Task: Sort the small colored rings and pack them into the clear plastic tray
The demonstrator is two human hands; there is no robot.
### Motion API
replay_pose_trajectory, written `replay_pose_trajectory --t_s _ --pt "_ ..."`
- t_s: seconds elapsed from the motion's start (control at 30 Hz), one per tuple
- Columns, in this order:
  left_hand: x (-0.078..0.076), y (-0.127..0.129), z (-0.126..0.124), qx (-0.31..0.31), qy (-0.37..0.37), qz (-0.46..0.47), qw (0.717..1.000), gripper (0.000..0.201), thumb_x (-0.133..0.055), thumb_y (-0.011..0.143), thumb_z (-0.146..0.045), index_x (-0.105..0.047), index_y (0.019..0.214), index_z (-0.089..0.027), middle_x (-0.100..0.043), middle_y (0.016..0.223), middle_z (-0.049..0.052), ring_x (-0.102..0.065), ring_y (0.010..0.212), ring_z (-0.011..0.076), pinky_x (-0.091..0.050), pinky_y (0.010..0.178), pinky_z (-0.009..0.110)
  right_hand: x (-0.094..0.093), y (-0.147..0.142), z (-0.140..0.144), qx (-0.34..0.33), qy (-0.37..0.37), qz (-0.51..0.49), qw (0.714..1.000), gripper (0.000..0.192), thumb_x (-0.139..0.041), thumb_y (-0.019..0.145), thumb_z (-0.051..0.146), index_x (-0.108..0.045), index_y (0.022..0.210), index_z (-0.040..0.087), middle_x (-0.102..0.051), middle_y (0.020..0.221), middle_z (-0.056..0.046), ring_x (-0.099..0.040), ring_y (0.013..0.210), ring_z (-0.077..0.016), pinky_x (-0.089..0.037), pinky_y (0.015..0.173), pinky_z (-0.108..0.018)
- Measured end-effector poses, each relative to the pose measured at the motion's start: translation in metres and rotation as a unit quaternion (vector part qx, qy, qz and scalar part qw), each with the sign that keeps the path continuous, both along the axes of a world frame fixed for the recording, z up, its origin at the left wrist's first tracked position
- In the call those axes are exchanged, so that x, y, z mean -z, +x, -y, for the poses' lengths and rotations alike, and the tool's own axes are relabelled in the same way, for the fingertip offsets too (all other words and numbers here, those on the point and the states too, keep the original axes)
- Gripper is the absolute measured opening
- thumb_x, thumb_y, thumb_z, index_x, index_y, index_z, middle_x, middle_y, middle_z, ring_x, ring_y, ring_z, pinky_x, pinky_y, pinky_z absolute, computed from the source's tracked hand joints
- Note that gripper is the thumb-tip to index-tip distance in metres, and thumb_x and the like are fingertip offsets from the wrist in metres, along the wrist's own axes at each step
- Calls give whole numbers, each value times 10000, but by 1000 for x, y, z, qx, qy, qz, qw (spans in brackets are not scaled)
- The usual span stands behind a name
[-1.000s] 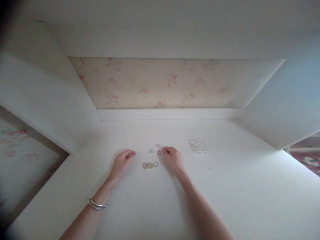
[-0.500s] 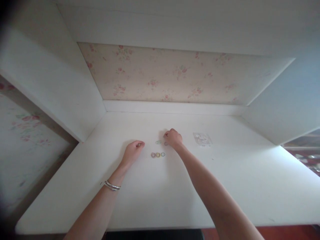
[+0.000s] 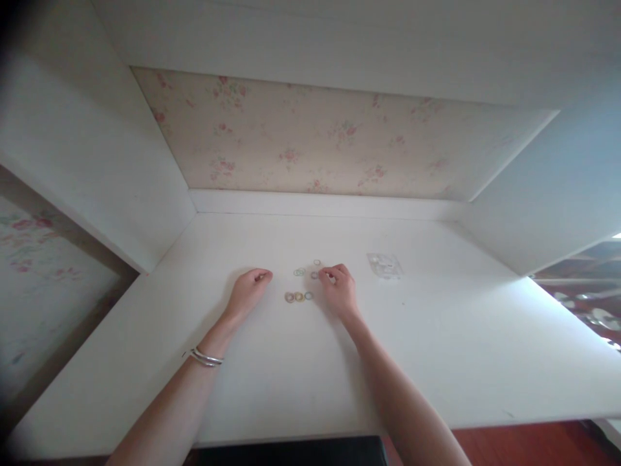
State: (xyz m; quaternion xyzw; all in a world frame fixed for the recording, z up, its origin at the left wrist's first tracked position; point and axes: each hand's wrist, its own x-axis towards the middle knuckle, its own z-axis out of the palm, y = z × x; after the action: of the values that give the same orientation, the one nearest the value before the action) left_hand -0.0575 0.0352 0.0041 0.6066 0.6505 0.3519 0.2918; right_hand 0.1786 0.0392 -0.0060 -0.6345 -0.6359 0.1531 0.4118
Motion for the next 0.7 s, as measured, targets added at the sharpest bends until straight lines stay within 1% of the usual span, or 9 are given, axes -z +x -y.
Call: replay_pose_trajectory --t_s 0.07,0.17,0.3,0.43,0.53,0.7 --pt "-1 0 0 1 -4 -8 1000 297 -482 831 -375 -702 903 -189 -708 851 31 -622 755 168 -426 697 254 5 2 12 -14 9 -24 1000 226 -540 822 350 -710 784 206 -585 794 -22 -550 744 -150 -410 690 -268" --pt "-3 1 0 2 -9 -12 1000 317 -477 830 -392 -704 898 -182 -703 805 27 -616 728 168 -414 665 250 8 4 20 -32 10 -25 999 202 -551 820 324 -710 780 206 -591 792 -23 -551 738 -148 -404 680 -269" --pt "-4 2 1 -1 -9 -14 1000 330 -479 826 -412 -706 899 -184 -699 799 19 -609 710 164 -406 655 249 6 2 21 -81 3 23 996 184 -557 827 300 -716 784 217 -613 813 -19 -564 749 -144 -390 704 -278" --pt "-5 3 2 -2 -11 -13 1000 336 -479 827 -430 -703 892 -188 -692 773 7 -603 695 158 -399 643 245 5 -1 22 -121 24 79 989 150 -571 821 256 -717 793 234 -622 800 -8 -573 782 -145 -368 751 -291" --pt "-4 3 2 2 -13 -18 1000 339 -476 828 -435 -702 888 -190 -692 767 8 -602 698 161 -395 637 245 6 -2 23 -136 30 98 985 148 -571 823 235 -715 793 241 -624 798 -6 -572 793 -146 -361 751 -290" --pt "-3 3 1 2 -12 -16 1000 334 -483 822 -433 -703 881 -189 -698 788 17 -606 723 168 -404 656 248 8 -3 22 -142 34 110 983 139 -580 822 235 -715 793 244 -625 798 -4 -573 794 -143 -352 747 -284"
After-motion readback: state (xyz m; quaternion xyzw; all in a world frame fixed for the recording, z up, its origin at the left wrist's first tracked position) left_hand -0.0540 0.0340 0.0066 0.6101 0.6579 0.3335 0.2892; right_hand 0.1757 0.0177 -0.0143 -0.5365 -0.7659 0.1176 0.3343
